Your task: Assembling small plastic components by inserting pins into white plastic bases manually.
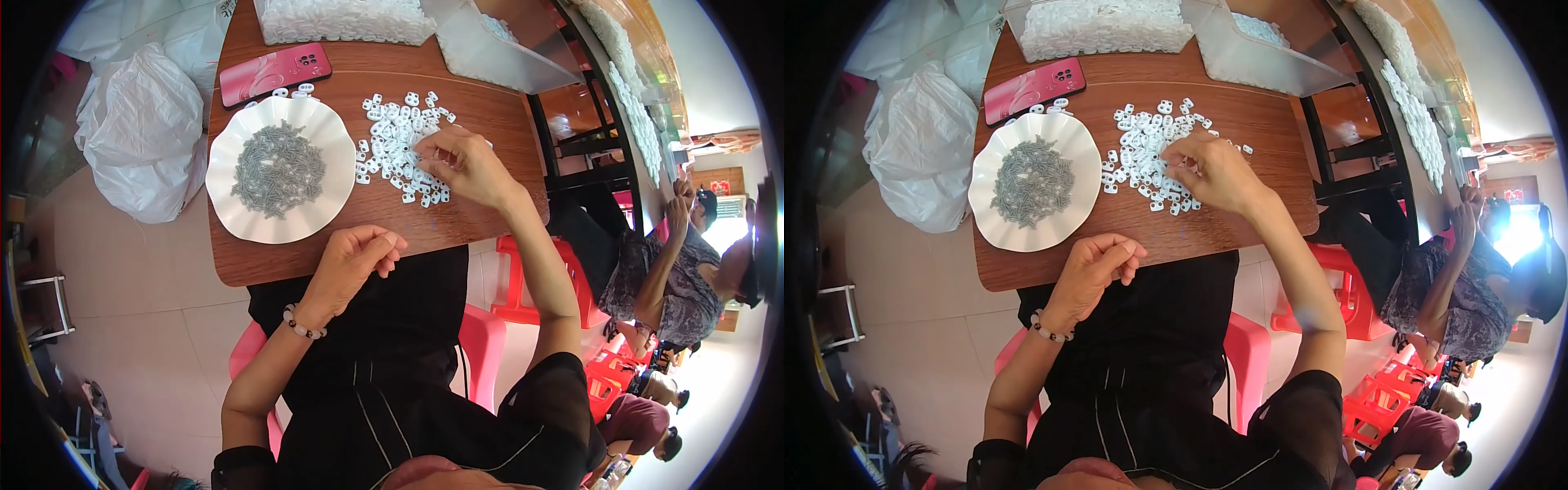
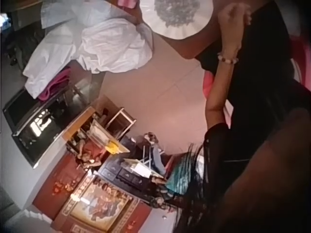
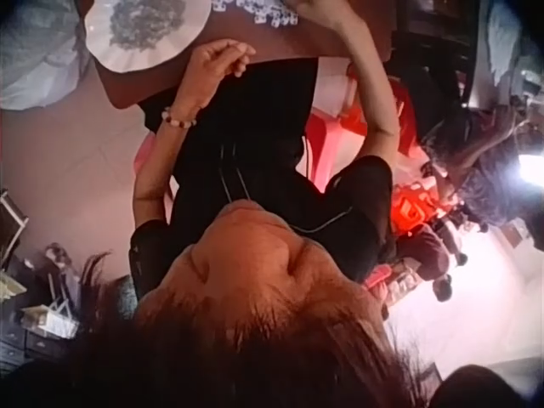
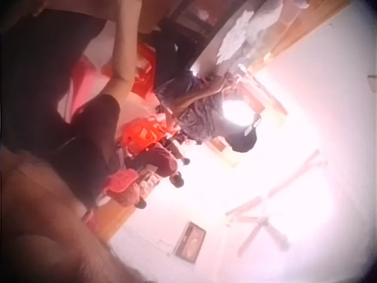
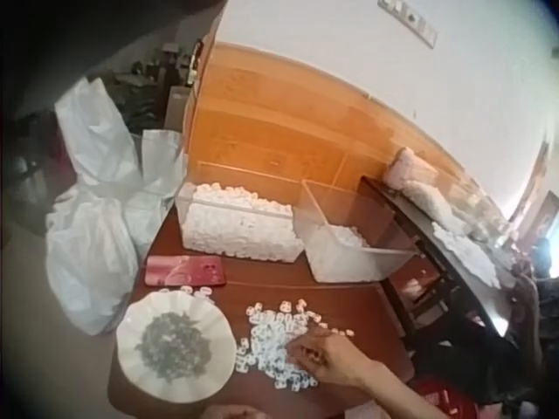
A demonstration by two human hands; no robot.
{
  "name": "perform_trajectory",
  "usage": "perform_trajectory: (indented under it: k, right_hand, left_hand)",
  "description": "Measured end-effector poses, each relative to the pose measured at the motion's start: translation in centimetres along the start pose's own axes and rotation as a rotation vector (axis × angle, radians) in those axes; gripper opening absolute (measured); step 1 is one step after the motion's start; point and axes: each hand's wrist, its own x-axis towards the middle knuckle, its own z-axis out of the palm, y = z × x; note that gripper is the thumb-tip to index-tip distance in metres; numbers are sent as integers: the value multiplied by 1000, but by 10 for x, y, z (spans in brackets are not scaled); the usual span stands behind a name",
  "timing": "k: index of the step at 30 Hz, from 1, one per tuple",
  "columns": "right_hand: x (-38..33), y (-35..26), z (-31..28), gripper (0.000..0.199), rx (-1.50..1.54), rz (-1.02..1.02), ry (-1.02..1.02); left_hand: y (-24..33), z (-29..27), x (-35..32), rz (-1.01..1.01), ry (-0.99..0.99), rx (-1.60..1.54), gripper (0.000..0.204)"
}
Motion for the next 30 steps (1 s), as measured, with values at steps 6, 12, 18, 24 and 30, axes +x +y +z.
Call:
perform_trajectory:
  k: [6, 12, 18, 24, 30]
  right_hand:
    - [-5, -4, 14, 26, -33, 2, 36]
    - [-9, -6, 17, 25, -53, -22, 91]
    - [-1, -14, 20, 23, -205, -184, 120]
    - [9, -11, 28, 22, -328, -178, 81]
    - [-2, -18, 22, 11, 45, -54, 177]
  left_hand:
    - [-3, 1, 1, 27, 13, -42, 21]
    - [-4, 1, 0, 44, 13, -36, 21]
    - [-2, 4, -1, 37, 42, -9, 22]
    - [-2, 6, -2, 53, 46, -11, 21]
    - [3, 14, -6, 110, 104, 26, 22]
